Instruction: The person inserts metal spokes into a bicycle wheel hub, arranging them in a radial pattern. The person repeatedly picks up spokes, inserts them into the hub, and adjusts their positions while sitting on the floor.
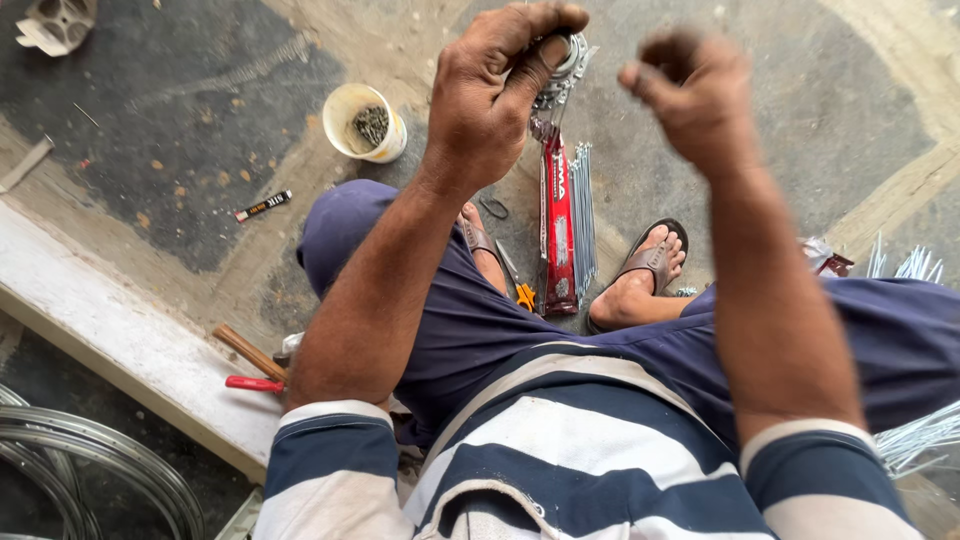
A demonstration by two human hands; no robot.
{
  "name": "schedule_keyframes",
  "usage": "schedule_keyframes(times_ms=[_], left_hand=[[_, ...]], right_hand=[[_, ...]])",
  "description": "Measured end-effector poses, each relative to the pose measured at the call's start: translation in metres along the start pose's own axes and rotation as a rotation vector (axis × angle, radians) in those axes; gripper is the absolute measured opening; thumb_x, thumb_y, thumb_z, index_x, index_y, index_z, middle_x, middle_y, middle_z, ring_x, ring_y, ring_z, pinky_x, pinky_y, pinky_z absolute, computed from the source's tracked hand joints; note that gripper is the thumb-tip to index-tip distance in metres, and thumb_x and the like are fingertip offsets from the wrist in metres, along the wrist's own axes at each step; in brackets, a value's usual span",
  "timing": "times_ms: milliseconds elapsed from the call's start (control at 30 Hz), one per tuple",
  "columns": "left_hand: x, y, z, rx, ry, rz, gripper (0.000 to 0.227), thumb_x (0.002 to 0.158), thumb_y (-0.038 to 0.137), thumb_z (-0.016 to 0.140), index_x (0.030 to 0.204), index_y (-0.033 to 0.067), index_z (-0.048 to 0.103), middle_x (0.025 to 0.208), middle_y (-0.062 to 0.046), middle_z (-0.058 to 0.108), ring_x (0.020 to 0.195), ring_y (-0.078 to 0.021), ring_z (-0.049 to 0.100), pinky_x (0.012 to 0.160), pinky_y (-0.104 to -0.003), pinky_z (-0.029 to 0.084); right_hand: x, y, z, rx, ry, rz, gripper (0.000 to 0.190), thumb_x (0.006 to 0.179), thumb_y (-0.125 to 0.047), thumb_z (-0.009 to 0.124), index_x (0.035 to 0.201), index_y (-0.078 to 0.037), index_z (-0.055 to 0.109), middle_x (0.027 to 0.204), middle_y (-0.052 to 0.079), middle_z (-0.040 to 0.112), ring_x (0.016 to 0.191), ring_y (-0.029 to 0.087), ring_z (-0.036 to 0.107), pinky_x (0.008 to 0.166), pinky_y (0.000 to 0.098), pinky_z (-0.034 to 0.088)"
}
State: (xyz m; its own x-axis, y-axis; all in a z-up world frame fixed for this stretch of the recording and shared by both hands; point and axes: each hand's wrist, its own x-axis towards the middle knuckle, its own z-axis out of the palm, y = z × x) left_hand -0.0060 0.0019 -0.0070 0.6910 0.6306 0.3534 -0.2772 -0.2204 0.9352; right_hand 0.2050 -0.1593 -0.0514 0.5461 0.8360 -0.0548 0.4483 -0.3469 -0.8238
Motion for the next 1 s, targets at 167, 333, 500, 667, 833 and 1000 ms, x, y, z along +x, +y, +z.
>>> schedule_keyframes(times_ms=[167,333,500,667,833,1000], left_hand=[[0.001,0.008,0.003,0.115,0.016,-0.055,0.016,0.111,0.006,0.063,0.124,0.0082,0.071,0.123,-0.004,0.064,0.108,-0.0105,0.067,0.095,-0.025,0.061],[0.001,0.007,0.004,-0.038,0.030,-0.158,0.016,0.118,0.005,0.055,0.130,0.0100,0.064,0.129,-0.002,0.064,0.116,-0.0087,0.062,0.106,-0.023,0.053],[0.000,-0.004,0.002,-0.132,0.023,-0.132,0.013,0.125,0.005,0.049,0.132,0.0096,0.059,0.142,-0.004,0.061,0.128,-0.0088,0.057,0.115,-0.023,0.047],[0.003,-0.012,0.004,-0.275,0.055,-0.187,0.013,0.125,0.011,0.051,0.135,0.0078,0.058,0.132,-0.005,0.068,0.124,-0.0094,0.061,0.117,-0.024,0.052],[0.005,-0.018,0.005,-0.235,0.065,-0.200,0.019,0.122,0.017,0.058,0.138,0.0066,0.060,0.125,-0.004,0.071,0.117,-0.0084,0.065,0.111,-0.023,0.055],[0.006,-0.015,0.006,-0.183,0.057,-0.189,0.022,0.120,0.021,0.062,0.136,0.0059,0.062,0.122,-0.004,0.072,0.116,-0.0075,0.068,0.106,-0.022,0.057]], right_hand=[[-0.047,0.187,0.106,-0.438,-0.123,0.389,0.016,0.094,-0.022,0.074,0.098,-0.008,0.080,0.091,0.015,0.078,0.076,0.026,0.076,0.079,0.0396,0.061],[-0.108,0.239,0.162,-0.605,-0.252,0.588,0.047,0.095,-0.047,0.077,0.103,-0.001,0.071,0.101,0.028,0.072,0.097,0.046,0.069,0.086,0.0543,0.056],[-0.091,0.248,0.185,-0.637,-0.258,0.521,0.049,0.087,-0.039,0.082,0.112,-0.002,0.063,0.110,0.025,0.071,0.105,0.044,0.068,0.092,0.0532,0.054],[-0.079,0.246,0.190,-0.541,-0.261,0.680,0.042,0.082,-0.025,0.081,0.114,-0.005,0.064,0.111,0.022,0.072,0.106,0.042,0.068,0.093,0.0518,0.054],[-0.077,0.252,0.182,-0.452,-0.168,0.828,0.031,0.083,-0.014,0.070,0.113,-0.007,0.072,0.113,0.023,0.072,0.107,0.042,0.069,0.094,0.0509,0.054],[-0.084,0.257,0.162,-0.374,-0.014,0.802,0.025,0.084,-0.015,0.070,0.107,-0.010,0.077,0.107,0.022,0.074,0.104,0.040,0.070,0.092,0.0501,0.054]])
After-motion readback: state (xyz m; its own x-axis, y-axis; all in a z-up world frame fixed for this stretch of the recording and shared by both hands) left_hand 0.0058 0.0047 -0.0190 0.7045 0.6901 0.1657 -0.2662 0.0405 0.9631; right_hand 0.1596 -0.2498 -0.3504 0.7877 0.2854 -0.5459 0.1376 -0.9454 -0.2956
